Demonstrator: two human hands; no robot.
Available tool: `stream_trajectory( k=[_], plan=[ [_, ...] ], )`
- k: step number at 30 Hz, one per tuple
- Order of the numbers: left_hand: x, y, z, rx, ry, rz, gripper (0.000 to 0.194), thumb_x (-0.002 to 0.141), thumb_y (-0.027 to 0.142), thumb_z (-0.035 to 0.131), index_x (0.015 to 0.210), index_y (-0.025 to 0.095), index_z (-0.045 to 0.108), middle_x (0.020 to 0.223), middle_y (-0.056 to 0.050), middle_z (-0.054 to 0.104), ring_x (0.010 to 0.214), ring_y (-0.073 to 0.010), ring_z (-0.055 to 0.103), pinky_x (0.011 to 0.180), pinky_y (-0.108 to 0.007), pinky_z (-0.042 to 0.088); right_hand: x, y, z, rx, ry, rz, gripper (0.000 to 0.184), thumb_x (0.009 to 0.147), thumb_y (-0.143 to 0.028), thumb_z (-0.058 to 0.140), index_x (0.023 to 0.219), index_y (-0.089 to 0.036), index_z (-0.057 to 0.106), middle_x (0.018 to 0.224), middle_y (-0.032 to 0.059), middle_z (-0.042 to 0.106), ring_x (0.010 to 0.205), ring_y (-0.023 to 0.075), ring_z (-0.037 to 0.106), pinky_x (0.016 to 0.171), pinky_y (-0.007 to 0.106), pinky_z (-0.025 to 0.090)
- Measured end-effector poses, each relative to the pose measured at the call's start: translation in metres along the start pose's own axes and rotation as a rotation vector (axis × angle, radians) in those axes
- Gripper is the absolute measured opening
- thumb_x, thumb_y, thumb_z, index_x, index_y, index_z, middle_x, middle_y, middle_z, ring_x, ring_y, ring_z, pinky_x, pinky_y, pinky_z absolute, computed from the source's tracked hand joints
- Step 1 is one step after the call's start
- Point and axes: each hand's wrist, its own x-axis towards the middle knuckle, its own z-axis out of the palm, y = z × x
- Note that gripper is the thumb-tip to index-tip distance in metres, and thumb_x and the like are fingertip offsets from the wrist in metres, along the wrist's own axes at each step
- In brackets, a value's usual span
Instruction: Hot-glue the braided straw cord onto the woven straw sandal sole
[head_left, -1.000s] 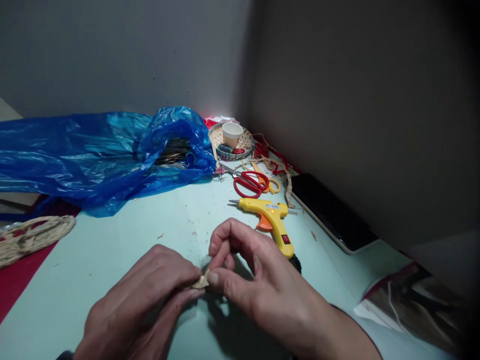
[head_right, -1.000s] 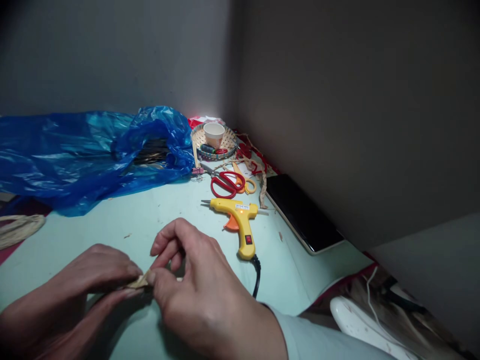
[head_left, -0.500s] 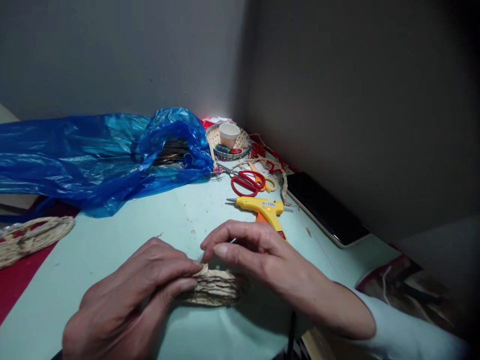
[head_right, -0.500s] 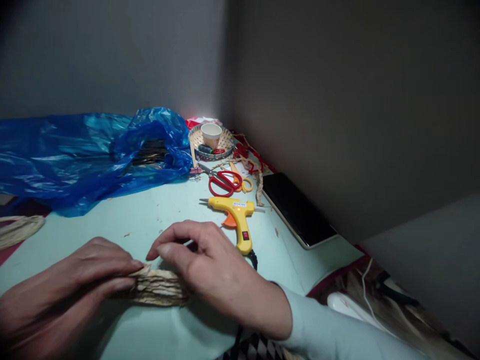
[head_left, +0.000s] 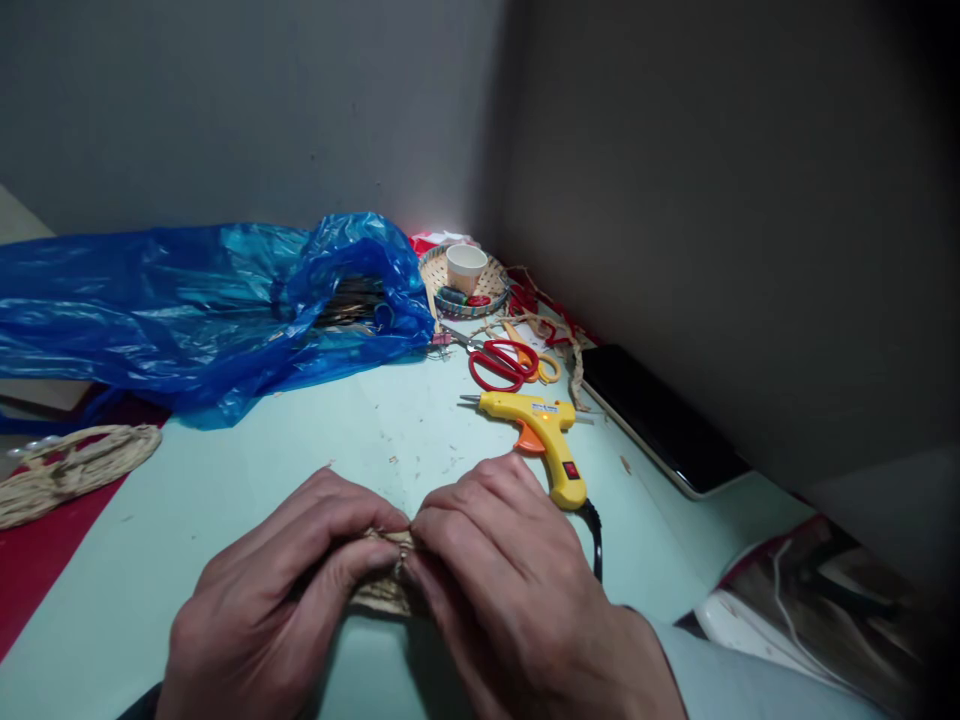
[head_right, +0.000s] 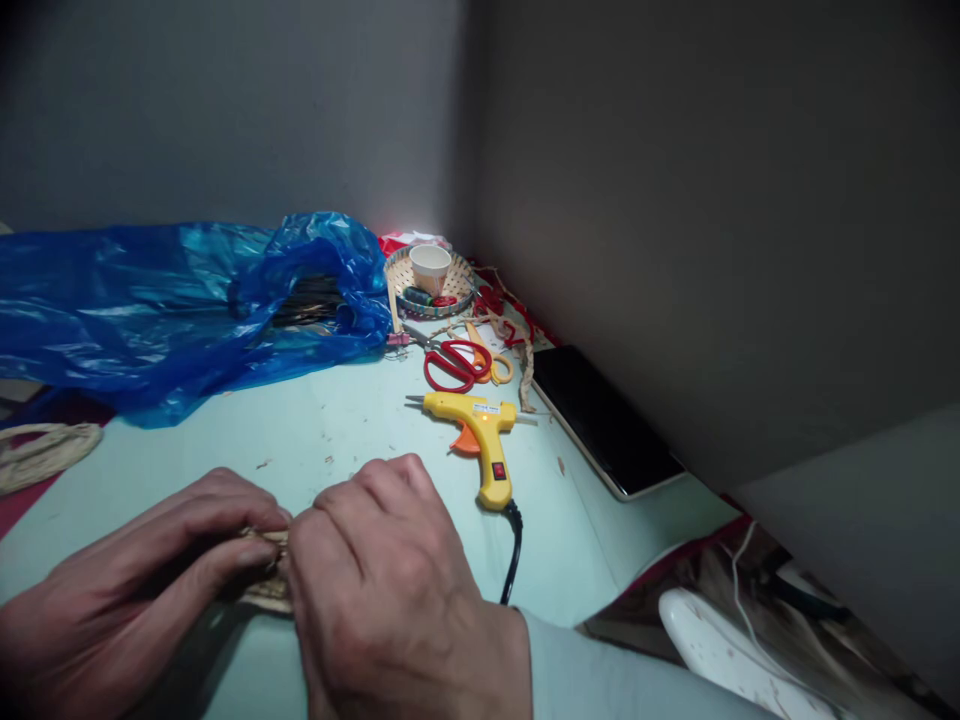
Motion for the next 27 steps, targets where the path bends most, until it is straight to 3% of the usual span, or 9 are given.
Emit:
stream_trajectory(
  k=[4, 7, 11, 13, 15, 19, 24, 27],
  plan=[
    [0.004, -0.003, -0.002, 0.106, -0.069, 0.082, 0.016, 0.092, 0.018, 0.057, 0.084, 0.029, 0.066, 0.078, 0.009, 0.07, 0.072, -0.0106, 0.066, 0.072, -0.019, 0.05, 0.0, 0.006, 0.01, -0.04, 0.058, -0.109, 0.028, 0.089, -0.004, 0.044, 0.076, -0.006, 0.069, 0.072, 0.0111, 0.066, 0.067, 0.0202, 0.048, 0.065, 0.039, 0.038],
    [0.008, -0.004, -0.001, 0.108, -0.046, 0.016, 0.018, 0.094, 0.021, 0.056, 0.081, 0.028, 0.066, 0.077, 0.007, 0.07, 0.07, -0.0119, 0.066, 0.069, -0.021, 0.05, 0.001, 0.01, 0.011, -0.081, -0.003, -0.121, 0.031, 0.093, -0.002, 0.041, 0.078, -0.008, 0.068, 0.075, 0.0106, 0.067, 0.068, 0.0195, 0.048, 0.067, 0.038, 0.038],
    [0.011, -0.003, 0.001, 0.014, -0.04, -0.023, 0.016, 0.092, 0.02, 0.059, 0.081, 0.029, 0.067, 0.076, 0.007, 0.069, 0.068, -0.0108, 0.066, 0.064, -0.018, 0.05, 0.006, 0.013, 0.001, 0.086, -0.13, 0.119, 0.016, 0.099, -0.017, 0.055, 0.093, -0.012, 0.068, 0.088, 0.0079, 0.07, 0.081, 0.0201, 0.057, 0.078, 0.037, 0.044],
    [0.012, -0.001, 0.002, -0.019, -0.036, 0.001, 0.017, 0.091, 0.018, 0.059, 0.082, 0.029, 0.068, 0.077, 0.008, 0.069, 0.068, -0.0101, 0.066, 0.063, -0.017, 0.05, 0.007, 0.015, -0.008, 0.23, -0.144, 0.269, 0.011, 0.096, -0.023, 0.063, 0.1, -0.015, 0.068, 0.091, 0.0047, 0.07, 0.085, 0.0186, 0.061, 0.081, 0.033, 0.047],
    [0.012, 0.0, 0.001, -0.036, -0.032, 0.009, 0.018, 0.091, 0.017, 0.059, 0.082, 0.03, 0.068, 0.077, 0.008, 0.069, 0.069, -0.0096, 0.067, 0.063, -0.016, 0.05, 0.008, 0.017, -0.014, 0.285, -0.109, 0.332, 0.015, 0.093, -0.024, 0.067, 0.106, -0.016, 0.068, 0.095, 0.0037, 0.072, 0.089, 0.0177, 0.064, 0.082, 0.031, 0.048],
    [0.011, -0.001, -0.001, -0.051, -0.001, -0.038, 0.019, 0.088, 0.017, 0.062, 0.082, 0.033, 0.07, 0.079, 0.01, 0.071, 0.072, -0.0089, 0.068, 0.067, -0.015, 0.051, 0.004, 0.015, -0.017, 0.273, -0.104, 0.26, 0.023, 0.091, -0.018, 0.065, 0.114, -0.014, 0.066, 0.101, 0.0063, 0.072, 0.093, 0.0184, 0.064, 0.087, 0.032, 0.049],
    [0.007, -0.004, -0.001, -0.036, 0.039, -0.094, 0.014, 0.084, 0.024, 0.068, 0.078, 0.036, 0.075, 0.08, 0.01, 0.075, 0.072, -0.0101, 0.07, 0.067, -0.014, 0.053, -0.002, 0.009, -0.006, 0.223, -0.062, 0.173, 0.018, 0.097, -0.016, 0.058, 0.113, -0.01, 0.065, 0.093, 0.009, 0.072, 0.086, 0.0201, 0.062, 0.077, 0.034, 0.051],
    [0.008, -0.006, -0.001, -0.044, 0.052, -0.217, 0.011, 0.08, 0.03, 0.074, 0.088, 0.036, 0.076, 0.083, 0.009, 0.078, 0.073, -0.0115, 0.072, 0.068, -0.015, 0.055, -0.003, 0.01, -0.003, 0.244, -0.007, 0.125, 0.019, 0.097, -0.011, 0.058, 0.114, -0.007, 0.064, 0.091, 0.0095, 0.071, 0.081, 0.0183, 0.061, 0.073, 0.031, 0.051]
  ],
)
